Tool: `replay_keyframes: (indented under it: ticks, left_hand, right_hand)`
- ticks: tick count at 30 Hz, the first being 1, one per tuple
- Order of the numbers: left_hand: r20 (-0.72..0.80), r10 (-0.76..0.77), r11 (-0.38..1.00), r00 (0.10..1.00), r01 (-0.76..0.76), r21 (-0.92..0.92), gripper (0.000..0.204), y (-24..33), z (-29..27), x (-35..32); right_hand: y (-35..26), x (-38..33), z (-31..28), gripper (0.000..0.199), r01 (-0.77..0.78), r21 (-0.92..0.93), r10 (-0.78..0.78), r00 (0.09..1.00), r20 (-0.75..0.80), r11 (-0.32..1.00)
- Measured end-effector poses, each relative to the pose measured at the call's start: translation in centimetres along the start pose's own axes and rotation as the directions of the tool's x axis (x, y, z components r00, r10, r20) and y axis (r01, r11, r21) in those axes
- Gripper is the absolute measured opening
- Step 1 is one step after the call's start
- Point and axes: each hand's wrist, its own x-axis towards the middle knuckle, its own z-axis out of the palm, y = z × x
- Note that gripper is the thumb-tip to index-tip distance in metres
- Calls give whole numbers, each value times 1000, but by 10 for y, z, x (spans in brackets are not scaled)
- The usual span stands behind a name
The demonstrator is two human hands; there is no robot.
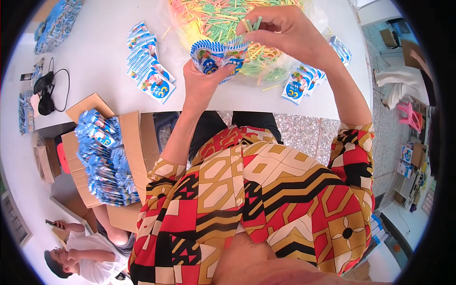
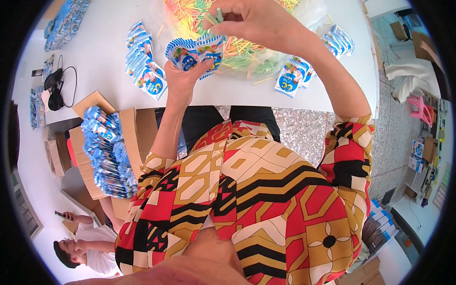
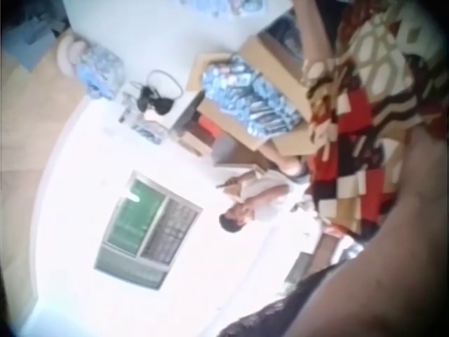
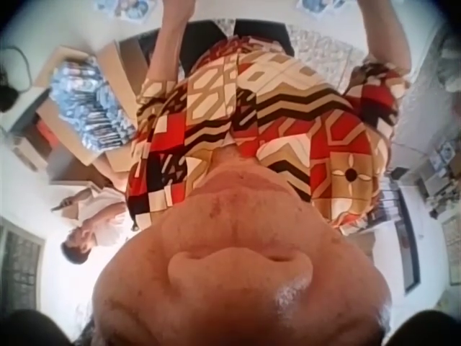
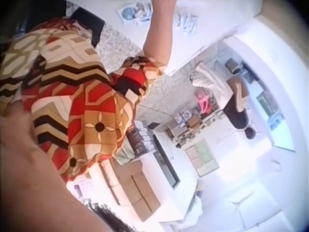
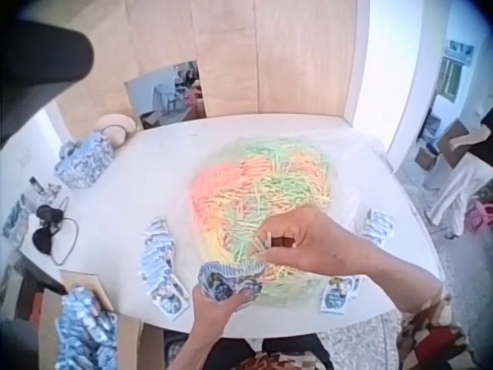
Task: Manually packing small colorful plastic items into individual plastic bags on a table.
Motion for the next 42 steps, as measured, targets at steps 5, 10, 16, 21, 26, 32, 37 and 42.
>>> replay_keyframes:
  ticks: [5, 10, 16, 21, 26, 32, 37, 42]
  left_hand:
    - [15, 1, 1000, 1000, -1, -16, 25, 2, 1, 0]
    - [6, -3, 999, 1000, 4, -50, 25, 5, 0, -1]
    - [22, 15, 999, 1000, -15, -33, 24, 8, 1, -2]
    - [54, 26, 998, 998, -29, 62, 22, 7, -3, -4]
    - [49, 29, 999, 998, -31, 32, 22, 13, 1, -5]
    - [55, 7, 999, 998, -5, -48, 26, 9, 1, -4]
    - [75, 4, 994, 997, 4, -110, 30, 13, 7, -3]
    - [58, -31, 989, 998, 39, -145, 32, 10, 2, -3]
  right_hand:
    - [17, 1, 5, 15, 394, 128, -384, 918, -99, 910]
    - [-17, 4, 7, 18, -434, 485, 516, 856, -42, 760]
    - [-9, 2, 13, 18, -446, 445, 520, 852, -53, 776]
    - [-3, 2, 10, 18, -485, 442, 552, 833, -30, 755]
    - [-9, 2, 14, 17, -478, 495, 564, 825, -30, 726]
    - [-2, -5, 21, 13, -373, 290, 414, 906, -93, 881]
    - [54, -8, 36, 18, 343, 386, -291, 938, -188, 856]
    - [11, -7, 39, 24, -78, 401, 111, 992, -60, 913]
